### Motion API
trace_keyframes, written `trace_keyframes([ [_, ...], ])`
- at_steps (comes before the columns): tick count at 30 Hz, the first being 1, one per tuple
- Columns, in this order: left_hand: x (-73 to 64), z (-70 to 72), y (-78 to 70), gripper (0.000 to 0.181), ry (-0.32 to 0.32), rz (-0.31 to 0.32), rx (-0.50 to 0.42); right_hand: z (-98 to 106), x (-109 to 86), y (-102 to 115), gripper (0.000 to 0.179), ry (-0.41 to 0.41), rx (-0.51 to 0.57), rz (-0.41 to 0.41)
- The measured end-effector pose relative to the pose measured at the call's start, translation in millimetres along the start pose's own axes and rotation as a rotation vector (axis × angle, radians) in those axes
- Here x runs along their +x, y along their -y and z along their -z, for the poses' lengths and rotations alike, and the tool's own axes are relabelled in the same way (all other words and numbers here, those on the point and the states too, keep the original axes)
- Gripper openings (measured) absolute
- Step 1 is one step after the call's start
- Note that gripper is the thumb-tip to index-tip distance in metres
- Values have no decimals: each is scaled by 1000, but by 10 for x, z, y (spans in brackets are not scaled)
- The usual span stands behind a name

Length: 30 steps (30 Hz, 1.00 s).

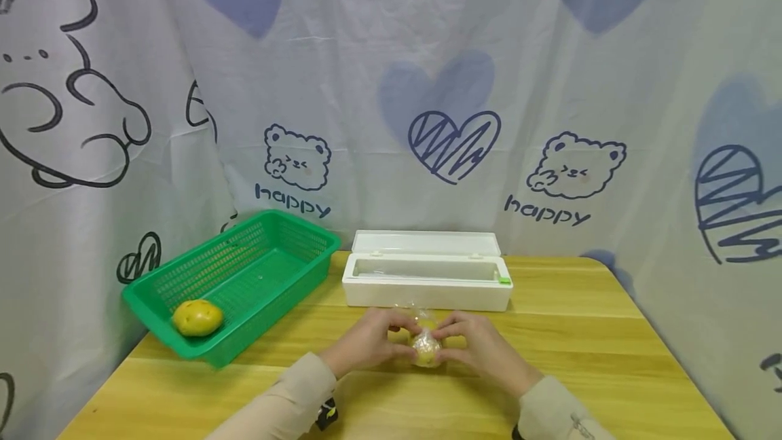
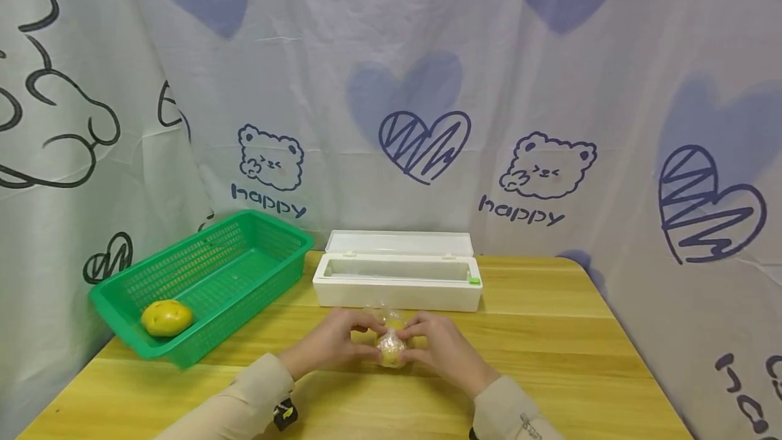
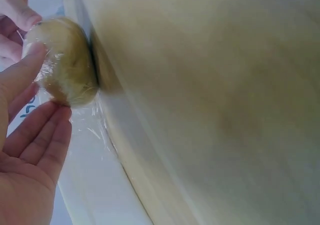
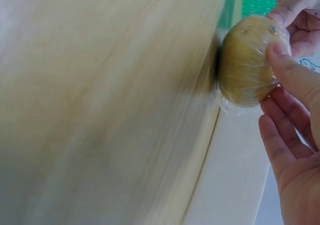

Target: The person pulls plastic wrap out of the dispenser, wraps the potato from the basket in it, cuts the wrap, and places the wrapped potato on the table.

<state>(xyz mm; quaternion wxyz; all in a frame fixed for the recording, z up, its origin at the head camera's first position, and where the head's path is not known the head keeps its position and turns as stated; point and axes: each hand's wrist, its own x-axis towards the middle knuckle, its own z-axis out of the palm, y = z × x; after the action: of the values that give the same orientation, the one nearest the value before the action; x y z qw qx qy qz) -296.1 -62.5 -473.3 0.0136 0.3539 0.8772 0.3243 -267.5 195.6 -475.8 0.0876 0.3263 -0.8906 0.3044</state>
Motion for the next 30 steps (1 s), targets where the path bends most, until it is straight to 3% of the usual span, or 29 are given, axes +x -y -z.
trace_keyframes([
  [16, 28, 22, 37, 32, -32, -31, 34, 12, 13, -3, 39, 33, 72, 7],
  [30, 4, 28, 24, 34, -23, -11, 4, 62, 58, 77, 39, 86, -15, -16],
])
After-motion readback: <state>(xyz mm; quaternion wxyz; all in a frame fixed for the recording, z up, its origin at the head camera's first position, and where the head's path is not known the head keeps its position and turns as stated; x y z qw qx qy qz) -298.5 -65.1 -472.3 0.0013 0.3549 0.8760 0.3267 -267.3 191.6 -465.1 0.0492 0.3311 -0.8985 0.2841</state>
